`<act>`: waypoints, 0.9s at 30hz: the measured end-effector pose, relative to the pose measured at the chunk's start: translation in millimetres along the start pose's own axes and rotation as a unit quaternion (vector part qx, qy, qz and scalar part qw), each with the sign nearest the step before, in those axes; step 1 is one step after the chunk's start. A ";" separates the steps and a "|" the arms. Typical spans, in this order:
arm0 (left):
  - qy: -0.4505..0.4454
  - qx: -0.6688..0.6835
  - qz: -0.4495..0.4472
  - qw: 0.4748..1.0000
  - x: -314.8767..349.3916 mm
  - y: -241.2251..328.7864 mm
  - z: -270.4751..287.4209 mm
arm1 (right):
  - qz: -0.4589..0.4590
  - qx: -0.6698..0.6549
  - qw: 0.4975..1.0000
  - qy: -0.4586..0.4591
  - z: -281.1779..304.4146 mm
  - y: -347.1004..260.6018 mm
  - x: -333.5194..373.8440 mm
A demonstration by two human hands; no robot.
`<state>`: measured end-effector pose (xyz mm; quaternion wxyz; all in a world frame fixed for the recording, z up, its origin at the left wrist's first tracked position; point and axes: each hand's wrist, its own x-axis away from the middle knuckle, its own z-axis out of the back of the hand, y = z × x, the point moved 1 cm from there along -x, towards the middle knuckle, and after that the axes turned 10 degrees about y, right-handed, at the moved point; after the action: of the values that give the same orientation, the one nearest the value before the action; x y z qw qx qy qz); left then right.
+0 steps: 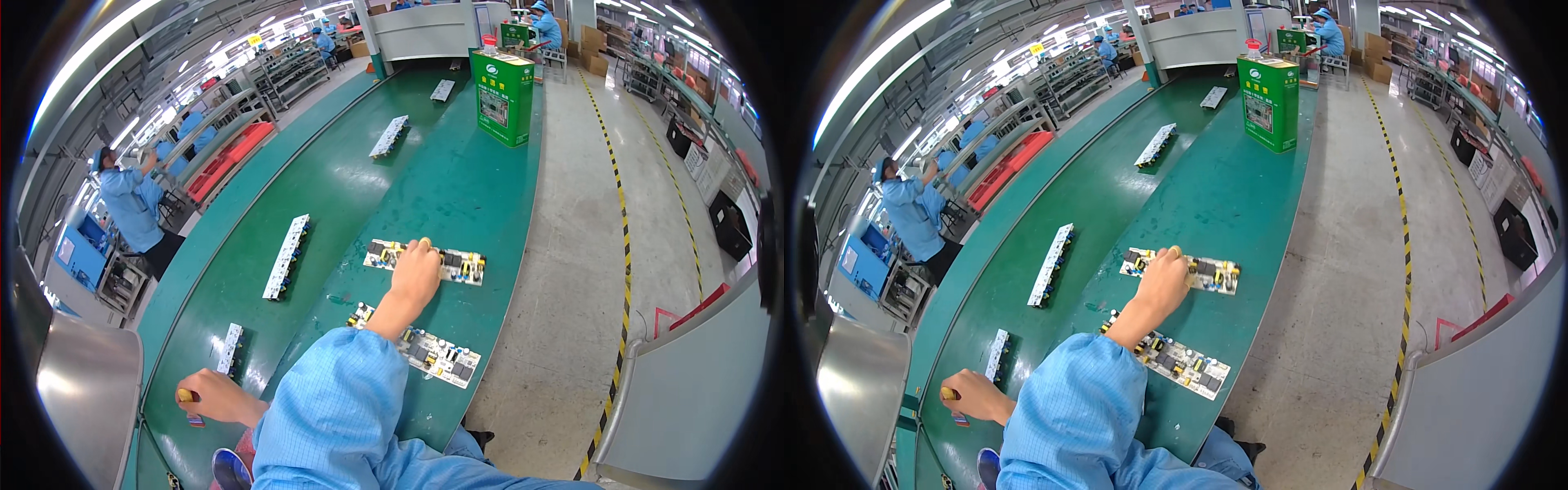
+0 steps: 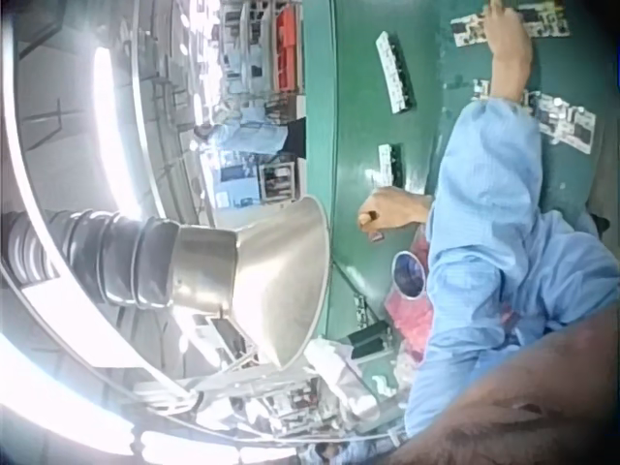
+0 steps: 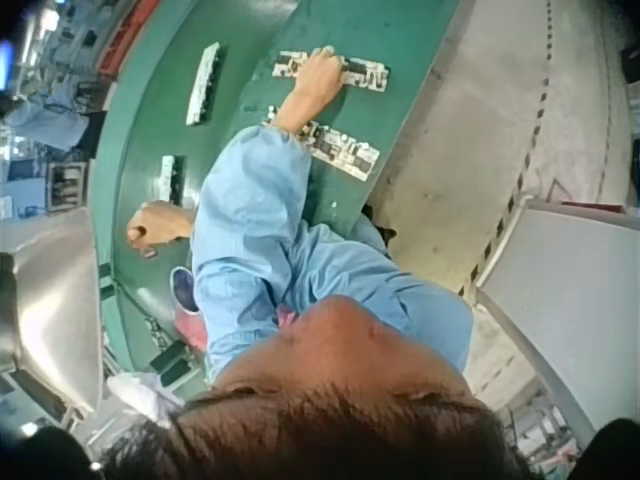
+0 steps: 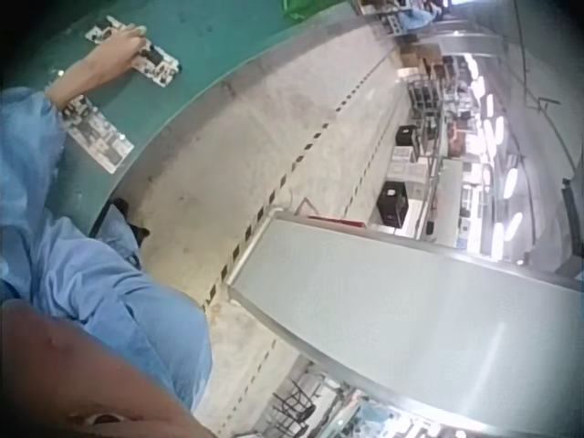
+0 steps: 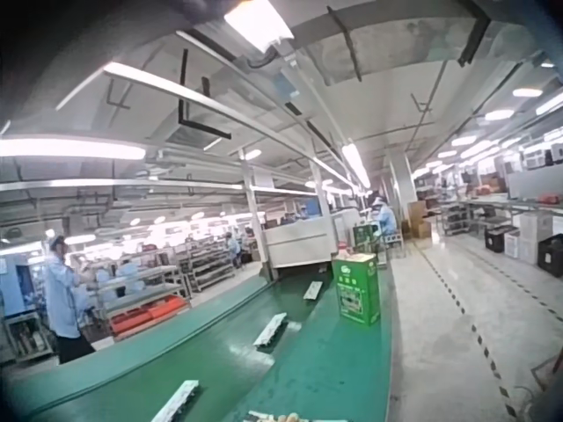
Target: The person dips a brush into a bowl of liquid, applies the liquid to circuit boards picked up from a conveyor belt, and places the boards back onto the conveyor belt.
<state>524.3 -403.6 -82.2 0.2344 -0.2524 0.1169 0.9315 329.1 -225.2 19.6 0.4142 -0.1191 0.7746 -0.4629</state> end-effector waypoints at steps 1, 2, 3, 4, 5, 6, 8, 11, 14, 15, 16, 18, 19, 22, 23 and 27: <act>-0.012 0.025 -0.006 1.000 2.7 2.5 6.2 | 0.005 0.004 1.000 0.000 -5.1 -1.1 1.0; -0.019 0.025 0.004 1.000 9.0 4.2 13.1 | 0.008 0.009 1.000 -0.002 -8.9 -0.9 0.1; -0.018 0.021 0.005 1.000 13.2 3.0 20.2 | 0.012 0.015 1.000 -0.003 -12.2 0.4 -1.0; -0.032 0.032 0.005 0.999 19.9 2.5 26.2 | 0.015 0.018 1.000 -0.004 -16.4 1.0 -1.6; -0.048 0.043 0.006 0.998 27.1 0.7 32.4 | 0.020 0.023 1.000 -0.004 -19.5 2.5 -2.3; -0.048 0.045 0.005 0.998 28.2 4.0 36.8 | 0.023 0.034 0.999 0.003 -17.7 4.9 -2.5; -0.091 0.112 0.043 0.989 27.2 7.5 44.3 | 0.034 0.055 0.997 0.029 -11.5 12.3 -1.1; -0.023 0.072 0.073 0.994 29.6 3.7 70.6 | 0.037 0.077 0.996 0.038 -15.6 16.3 -0.9; -0.050 0.005 0.092 0.994 37.2 8.9 78.4 | 0.018 0.076 0.997 -0.013 -21.1 17.8 0.5; -0.079 -0.035 0.100 0.991 40.2 13.9 82.3 | 0.025 0.068 0.997 -0.006 -23.5 15.8 0.5; -0.079 -0.046 0.083 0.992 43.9 13.4 78.2 | 0.033 0.060 0.998 0.000 -25.5 13.9 0.2; -0.094 -0.040 0.080 0.992 45.9 27.0 78.9 | 0.036 0.068 0.997 0.001 -24.0 13.5 -0.1; -0.109 -0.036 0.077 0.990 47.4 32.4 78.8 | 0.040 0.074 0.996 0.001 -23.7 14.1 -0.7; -0.126 -0.047 0.055 0.989 54.3 38.5 68.3 | 0.038 0.100 0.994 0.016 -19.8 15.7 -0.9; -0.145 -0.055 0.051 0.987 53.5 40.2 65.7 | 0.037 0.099 0.994 0.010 -17.6 17.4 -1.9; -0.162 -0.045 0.092 0.981 50.9 45.2 68.9 | 0.027 0.085 0.996 0.013 -16.9 15.3 -3.9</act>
<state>434.4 -400.2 -46.2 0.1520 -0.0968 0.0578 0.9819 321.9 -204.3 13.0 0.4251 -0.0563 0.7408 -0.5170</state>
